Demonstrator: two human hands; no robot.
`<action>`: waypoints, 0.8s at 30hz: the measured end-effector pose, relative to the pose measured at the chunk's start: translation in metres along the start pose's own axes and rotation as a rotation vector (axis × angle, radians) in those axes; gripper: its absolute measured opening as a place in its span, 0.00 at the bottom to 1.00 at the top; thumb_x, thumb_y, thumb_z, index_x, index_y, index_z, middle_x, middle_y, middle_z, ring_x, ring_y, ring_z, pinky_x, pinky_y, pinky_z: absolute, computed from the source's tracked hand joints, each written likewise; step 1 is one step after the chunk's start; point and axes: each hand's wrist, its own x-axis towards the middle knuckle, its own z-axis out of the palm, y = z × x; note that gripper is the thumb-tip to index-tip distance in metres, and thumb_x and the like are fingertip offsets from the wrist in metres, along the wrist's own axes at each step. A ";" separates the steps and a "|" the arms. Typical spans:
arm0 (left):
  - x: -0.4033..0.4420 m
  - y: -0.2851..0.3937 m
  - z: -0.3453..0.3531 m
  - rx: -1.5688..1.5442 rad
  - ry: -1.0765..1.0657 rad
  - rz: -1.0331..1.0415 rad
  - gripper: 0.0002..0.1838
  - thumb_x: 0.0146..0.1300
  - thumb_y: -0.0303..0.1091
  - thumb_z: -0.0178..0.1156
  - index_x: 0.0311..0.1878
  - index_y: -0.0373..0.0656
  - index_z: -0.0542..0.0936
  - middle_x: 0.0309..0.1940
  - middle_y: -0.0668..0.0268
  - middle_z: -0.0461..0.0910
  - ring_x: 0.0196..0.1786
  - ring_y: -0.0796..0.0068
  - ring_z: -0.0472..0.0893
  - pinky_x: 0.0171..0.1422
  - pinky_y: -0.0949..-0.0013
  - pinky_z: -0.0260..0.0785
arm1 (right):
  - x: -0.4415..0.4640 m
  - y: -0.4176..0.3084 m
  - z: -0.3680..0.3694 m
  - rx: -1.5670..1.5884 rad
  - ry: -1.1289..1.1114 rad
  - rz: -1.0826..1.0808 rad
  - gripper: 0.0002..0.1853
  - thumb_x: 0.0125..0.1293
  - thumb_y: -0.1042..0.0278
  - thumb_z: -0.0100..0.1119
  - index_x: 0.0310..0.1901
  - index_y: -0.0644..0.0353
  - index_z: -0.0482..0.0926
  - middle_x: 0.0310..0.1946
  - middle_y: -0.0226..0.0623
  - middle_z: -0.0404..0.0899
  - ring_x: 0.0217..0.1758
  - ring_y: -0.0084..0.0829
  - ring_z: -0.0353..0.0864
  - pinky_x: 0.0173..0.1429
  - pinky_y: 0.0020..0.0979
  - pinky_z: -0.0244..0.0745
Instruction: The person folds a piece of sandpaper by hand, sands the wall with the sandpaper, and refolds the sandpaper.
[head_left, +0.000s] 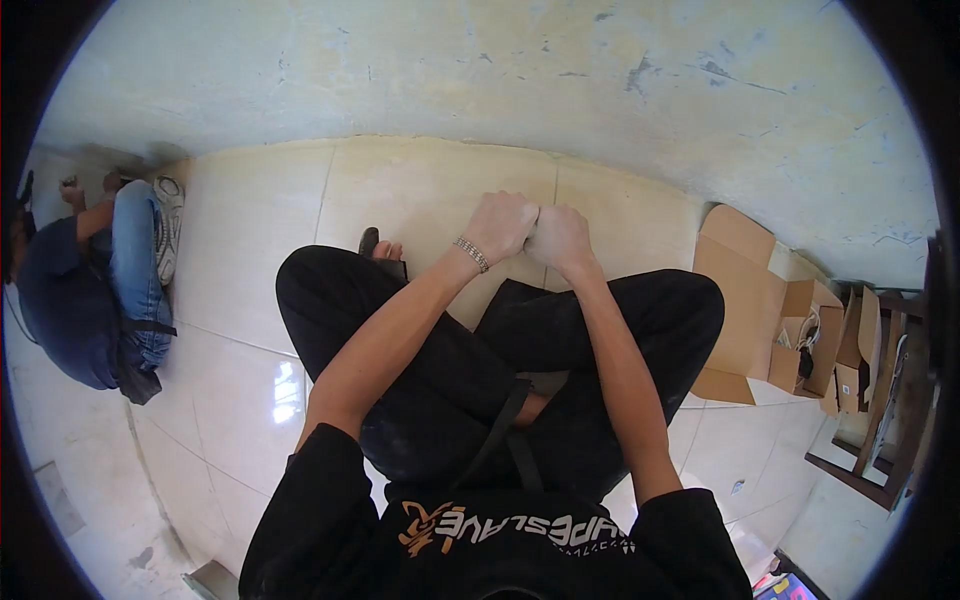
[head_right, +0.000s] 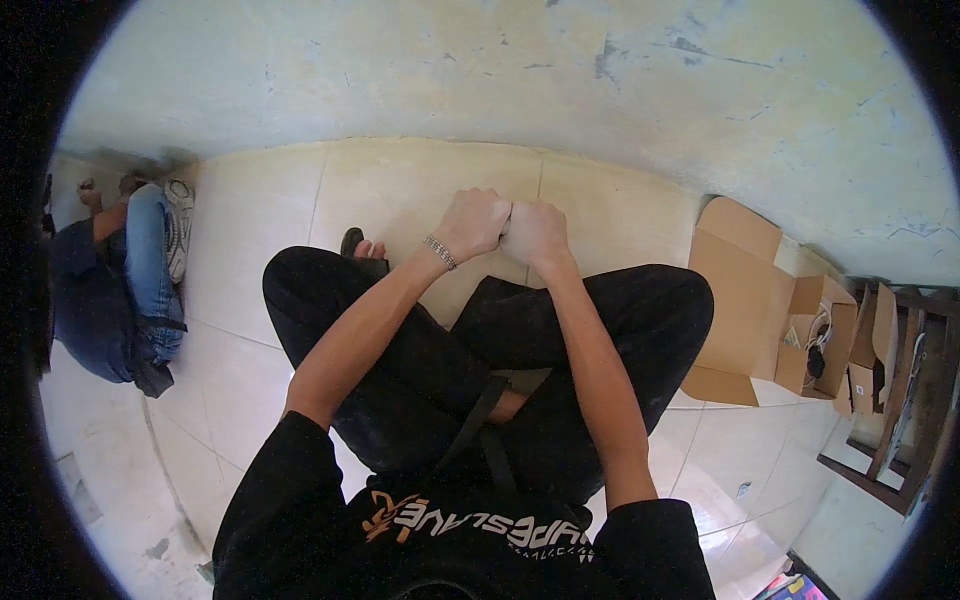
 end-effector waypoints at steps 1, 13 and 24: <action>0.000 -0.001 0.001 -0.025 0.009 0.000 0.03 0.43 0.28 0.60 0.20 0.39 0.78 0.25 0.51 0.79 0.29 0.52 0.81 0.31 0.55 0.72 | 0.000 0.000 0.000 -0.004 0.005 -0.005 0.15 0.39 0.58 0.70 0.25 0.61 0.82 0.25 0.49 0.80 0.30 0.48 0.81 0.38 0.43 0.77; 0.001 0.002 -0.004 -0.031 -0.005 -0.001 0.05 0.45 0.28 0.59 0.19 0.38 0.78 0.22 0.51 0.79 0.27 0.52 0.81 0.30 0.56 0.72 | -0.003 -0.007 -0.012 -0.050 -0.015 0.009 0.11 0.42 0.62 0.63 0.24 0.61 0.82 0.25 0.50 0.80 0.30 0.48 0.82 0.38 0.43 0.77; 0.003 0.002 -0.006 -0.022 0.008 0.006 0.06 0.44 0.29 0.60 0.17 0.38 0.78 0.22 0.51 0.79 0.26 0.52 0.81 0.29 0.55 0.72 | 0.000 -0.001 -0.006 -0.049 0.009 -0.014 0.11 0.41 0.63 0.63 0.24 0.61 0.82 0.23 0.51 0.80 0.29 0.48 0.81 0.36 0.43 0.77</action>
